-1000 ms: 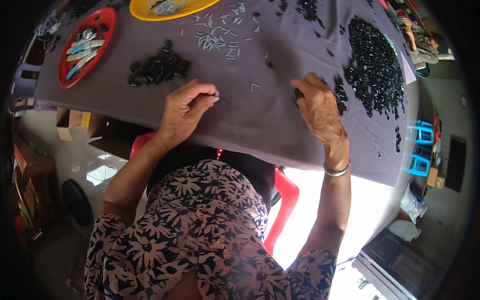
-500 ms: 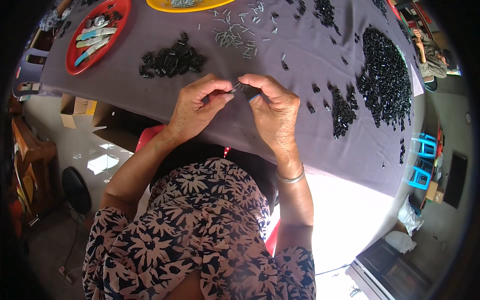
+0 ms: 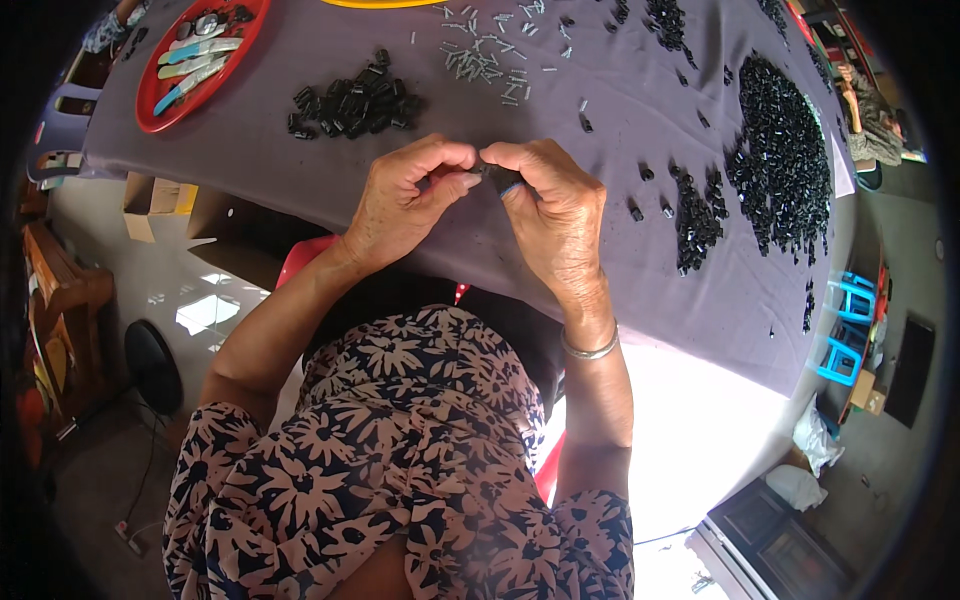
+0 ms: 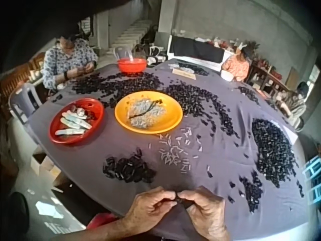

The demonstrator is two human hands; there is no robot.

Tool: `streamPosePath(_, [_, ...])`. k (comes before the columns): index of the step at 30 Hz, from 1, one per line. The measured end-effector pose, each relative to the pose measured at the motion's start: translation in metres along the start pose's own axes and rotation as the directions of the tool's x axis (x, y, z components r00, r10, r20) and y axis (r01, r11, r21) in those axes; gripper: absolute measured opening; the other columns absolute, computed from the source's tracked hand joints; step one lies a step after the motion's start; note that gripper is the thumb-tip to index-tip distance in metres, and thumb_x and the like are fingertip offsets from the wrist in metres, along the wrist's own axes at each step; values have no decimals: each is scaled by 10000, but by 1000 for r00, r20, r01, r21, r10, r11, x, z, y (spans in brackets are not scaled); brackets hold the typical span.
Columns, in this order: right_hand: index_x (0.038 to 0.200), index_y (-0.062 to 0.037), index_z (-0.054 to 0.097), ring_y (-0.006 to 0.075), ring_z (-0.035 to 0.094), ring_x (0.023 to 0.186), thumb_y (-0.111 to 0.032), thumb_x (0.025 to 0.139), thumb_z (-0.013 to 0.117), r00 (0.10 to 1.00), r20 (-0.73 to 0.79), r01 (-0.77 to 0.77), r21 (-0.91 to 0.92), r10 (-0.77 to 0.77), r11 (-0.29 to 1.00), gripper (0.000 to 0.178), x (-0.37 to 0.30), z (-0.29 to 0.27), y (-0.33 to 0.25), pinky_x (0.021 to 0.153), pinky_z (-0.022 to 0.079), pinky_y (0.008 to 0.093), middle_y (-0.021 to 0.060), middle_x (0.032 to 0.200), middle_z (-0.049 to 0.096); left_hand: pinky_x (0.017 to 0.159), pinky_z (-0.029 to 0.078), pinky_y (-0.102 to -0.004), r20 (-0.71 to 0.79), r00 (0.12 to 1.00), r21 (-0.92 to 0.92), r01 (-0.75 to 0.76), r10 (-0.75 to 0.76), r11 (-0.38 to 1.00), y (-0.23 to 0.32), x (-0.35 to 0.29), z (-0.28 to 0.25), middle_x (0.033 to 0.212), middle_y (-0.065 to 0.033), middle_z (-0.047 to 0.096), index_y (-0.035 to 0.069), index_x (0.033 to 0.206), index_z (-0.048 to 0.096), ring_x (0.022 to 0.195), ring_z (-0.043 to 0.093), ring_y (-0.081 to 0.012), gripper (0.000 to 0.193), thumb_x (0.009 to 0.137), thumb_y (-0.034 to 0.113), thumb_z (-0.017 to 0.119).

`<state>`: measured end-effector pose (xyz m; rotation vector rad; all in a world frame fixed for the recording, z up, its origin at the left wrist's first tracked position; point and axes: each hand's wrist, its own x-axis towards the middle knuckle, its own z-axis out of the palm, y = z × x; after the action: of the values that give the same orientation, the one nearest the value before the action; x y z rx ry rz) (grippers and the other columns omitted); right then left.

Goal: The person assembles components by picking up small black plastic parts and pins from the table, inserting a pin into each plastic part by hand, and placing the assembled pieces on the table.

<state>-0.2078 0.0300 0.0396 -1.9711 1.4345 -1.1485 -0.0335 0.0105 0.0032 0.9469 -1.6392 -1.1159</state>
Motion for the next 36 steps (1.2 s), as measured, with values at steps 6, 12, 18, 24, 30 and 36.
streamPosePath(6, [977, -17, 697, 124, 646, 841, 134, 781, 635, 999, 54, -6, -20, 7, 1000, 256, 3, -2, -2, 773, 501, 241, 52, 880, 681, 595, 461, -267, -68, 997, -109, -37, 30, 993, -8, -2, 3, 801, -50, 620, 48, 1163, 573, 626, 551, -127, 373, 815, -5, 695])
streamPosePath(12, [964, -22, 697, 135, 656, 826, 146, 767, 620, 997, 82, 14, -35, -11, 999, 270, 7, -5, -8, 760, 502, 243, 52, 878, 688, 739, 488, -237, 2, 1000, -17, -14, 14, 1000, -1, -2, 0, 830, -6, 617, 30, 1305, 501, 760, 557, -77, 516, 830, -38, 693])
streamPosePath(18, [957, -23, 696, 149, 663, 808, 153, 746, 616, 995, 93, 34, -47, -30, 998, 287, 7, -2, -3, 738, 503, 245, 56, 872, 687, 622, 486, -280, -37, 994, -27, -104, 103, 994, -6, -1, 3, 779, -51, 601, 88, 1317, 476, 636, 562, -150, 569, 801, -32, 683])
streamPosePath(24, [950, -26, 693, 162, 662, 783, 160, 726, 606, 992, 119, 44, -53, -37, 998, 303, 4, -2, -2, 715, 503, 252, 61, 849, 671, 662, 510, -318, -19, 997, 36, -73, 74, 997, -2, -2, 3, 802, -65, 628, 96, 1316, 475, 685, 618, -202, 590, 780, -31, 687])
streamPosePath(30, [925, -23, 683, 229, 642, 755, 175, 665, 570, 983, 125, 158, -201, -135, 967, 346, -5, -5, -7, 675, 506, 302, 87, 821, 650, 757, 474, -383, 38, 959, 404, -273, 282, 873, -4, -4, 7, 817, -28, 676, 102, 1181, 588, 786, 625, -231, 484, 721, 35, 724])
streamPosePath(36, [909, -22, 683, 237, 613, 728, 171, 639, 571, 985, 109, 154, -234, -131, 960, 351, -10, 0, -3, 655, 494, 313, 79, 828, 648, 764, 483, -375, -4, 973, 344, -217, 232, 914, -3, -5, 7, 830, -22, 683, 76, 1174, 604, 818, 621, -241, 508, 689, 18, 743])
